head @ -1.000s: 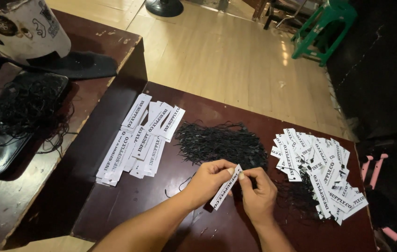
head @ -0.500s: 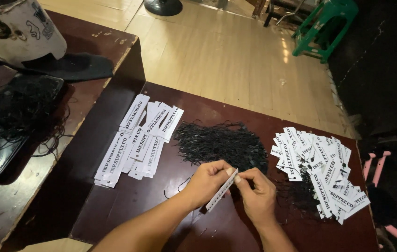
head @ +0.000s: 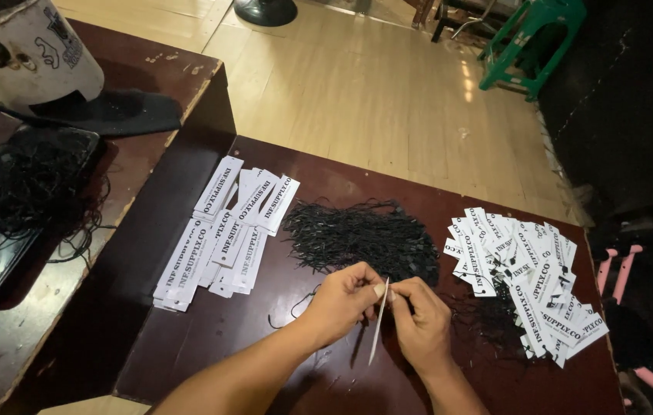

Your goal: Attaching black strings to white paper clothing labels by hand

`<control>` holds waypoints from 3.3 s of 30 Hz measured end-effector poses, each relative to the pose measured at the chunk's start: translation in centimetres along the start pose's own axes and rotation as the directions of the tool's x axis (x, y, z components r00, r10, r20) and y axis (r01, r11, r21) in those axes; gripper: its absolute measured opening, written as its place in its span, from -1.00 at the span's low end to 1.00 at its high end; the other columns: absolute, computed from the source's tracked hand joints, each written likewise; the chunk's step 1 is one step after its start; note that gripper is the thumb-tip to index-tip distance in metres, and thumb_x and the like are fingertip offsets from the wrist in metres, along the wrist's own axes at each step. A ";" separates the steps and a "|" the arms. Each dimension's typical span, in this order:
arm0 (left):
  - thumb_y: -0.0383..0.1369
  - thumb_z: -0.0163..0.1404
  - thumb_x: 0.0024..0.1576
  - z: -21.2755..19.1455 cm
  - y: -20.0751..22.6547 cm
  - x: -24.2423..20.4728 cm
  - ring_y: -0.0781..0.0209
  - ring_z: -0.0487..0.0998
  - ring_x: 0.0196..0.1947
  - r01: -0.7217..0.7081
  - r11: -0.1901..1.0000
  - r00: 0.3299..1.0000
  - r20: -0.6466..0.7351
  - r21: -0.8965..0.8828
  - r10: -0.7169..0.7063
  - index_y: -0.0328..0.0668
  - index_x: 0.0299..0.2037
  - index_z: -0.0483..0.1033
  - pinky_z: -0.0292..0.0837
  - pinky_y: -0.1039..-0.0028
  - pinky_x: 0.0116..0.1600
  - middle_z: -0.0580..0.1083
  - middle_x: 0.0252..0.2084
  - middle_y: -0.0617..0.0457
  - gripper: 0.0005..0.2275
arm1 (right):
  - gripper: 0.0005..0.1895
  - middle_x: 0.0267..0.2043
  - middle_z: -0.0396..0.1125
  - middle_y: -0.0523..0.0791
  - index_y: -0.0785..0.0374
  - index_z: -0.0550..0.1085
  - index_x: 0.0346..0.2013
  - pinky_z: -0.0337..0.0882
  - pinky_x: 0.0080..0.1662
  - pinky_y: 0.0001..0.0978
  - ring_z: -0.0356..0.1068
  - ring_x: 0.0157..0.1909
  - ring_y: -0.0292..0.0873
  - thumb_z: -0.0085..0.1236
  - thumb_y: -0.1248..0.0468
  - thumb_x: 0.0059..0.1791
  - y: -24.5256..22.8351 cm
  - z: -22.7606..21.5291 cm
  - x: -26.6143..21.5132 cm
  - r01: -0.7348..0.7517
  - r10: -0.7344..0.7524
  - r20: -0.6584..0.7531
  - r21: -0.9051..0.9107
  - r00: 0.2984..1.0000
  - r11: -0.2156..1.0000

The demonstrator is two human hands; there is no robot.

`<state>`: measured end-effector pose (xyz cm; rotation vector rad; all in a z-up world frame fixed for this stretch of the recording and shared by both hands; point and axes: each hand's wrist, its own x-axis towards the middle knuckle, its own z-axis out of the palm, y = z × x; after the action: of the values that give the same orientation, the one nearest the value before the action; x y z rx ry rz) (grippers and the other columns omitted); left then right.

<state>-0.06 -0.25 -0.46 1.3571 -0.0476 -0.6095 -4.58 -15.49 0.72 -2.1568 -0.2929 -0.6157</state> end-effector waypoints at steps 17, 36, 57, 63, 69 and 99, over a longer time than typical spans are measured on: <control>-0.42 -0.07 0.26 -0.2 0.7 -0.3 0.32 0.41 -0.60 -0.045 0.998 0.999 0.008 -0.046 0.045 -0.13 -0.37 0.33 0.32 0.55 -0.43 0.42 -0.54 0.06 -0.86 | -0.85 -0.24 0.41 -0.03 0.30 0.46 -0.16 0.37 -0.25 -0.35 0.42 -0.30 -0.10 0.09 0.34 -0.02 0.1 0.2 -0.7 0.155 -0.154 0.095 0.002 0.983 0.988; -0.51 -0.07 0.06 -0.6 0.7 0.1 0.34 0.32 -0.66 -0.006 0.991 1.000 -0.012 -0.132 0.004 -0.14 -0.40 0.39 0.14 0.55 -0.55 0.41 -0.58 0.03 -0.96 | -0.70 -0.25 0.45 -0.25 0.01 0.45 -0.26 0.34 -0.20 -0.37 0.45 -0.30 -0.24 0.35 0.03 -0.15 4.0 1.6 -3.3 -0.192 0.191 -0.022 -0.103 0.981 0.976; -0.22 0.13 0.08 -2.2 -2.2 1.3 0.12 0.59 -0.35 -0.447 0.310 0.726 0.138 0.839 0.674 0.21 -0.22 0.59 0.41 0.18 -0.43 0.52 -0.33 0.24 -0.89 | -0.86 -0.51 0.39 0.04 0.35 0.40 -0.28 0.44 -0.44 -0.42 0.34 -0.60 -0.17 -0.05 0.33 0.10 4.0 0.9 -1.8 -0.433 0.552 -0.215 0.422 0.806 0.797; -0.23 0.09 0.18 -2.2 0.3 1.0 0.21 0.43 -0.42 -0.263 0.771 0.849 -0.241 0.580 0.470 -0.03 -0.43 0.44 0.30 0.33 -0.27 0.39 -0.42 0.18 -0.81 | -0.90 -0.51 0.35 -0.03 0.30 0.38 -0.24 0.38 -0.51 -0.42 0.29 -0.54 -0.21 -0.03 0.32 0.12 4.5 1.3 -1.9 -0.402 0.531 -0.127 0.514 0.838 0.758; -0.41 -0.10 0.31 -2.6 0.0 1.8 -0.09 0.70 -0.21 -0.220 0.789 0.967 -0.020 -0.573 0.256 -0.12 -0.33 0.35 0.58 0.41 -0.19 0.61 -0.12 -0.34 -0.86 | -0.89 -0.54 0.39 0.01 0.33 0.49 -0.17 0.38 -0.50 -0.44 0.29 -0.61 -0.21 0.06 0.34 0.07 4.1 1.6 -1.8 -0.554 0.613 0.008 0.437 0.790 0.708; -0.38 0.10 0.15 -1.0 -1.4 0.2 0.46 0.34 -0.48 -0.206 0.928 0.952 0.283 0.311 0.116 -0.06 -0.47 0.51 0.27 0.57 -0.28 0.44 -0.52 0.23 -0.86 | -0.87 -0.38 0.38 0.01 0.24 0.42 -0.16 0.24 -0.47 -0.60 0.25 -0.54 -0.28 0.02 0.48 0.03 4.1 -1.1 0.6 -0.200 0.683 -0.377 0.769 0.625 0.607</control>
<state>0.01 0.47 -2.02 1.5772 -0.4948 -0.6554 -2.70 -18.87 -1.20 -1.1117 0.4145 -0.7471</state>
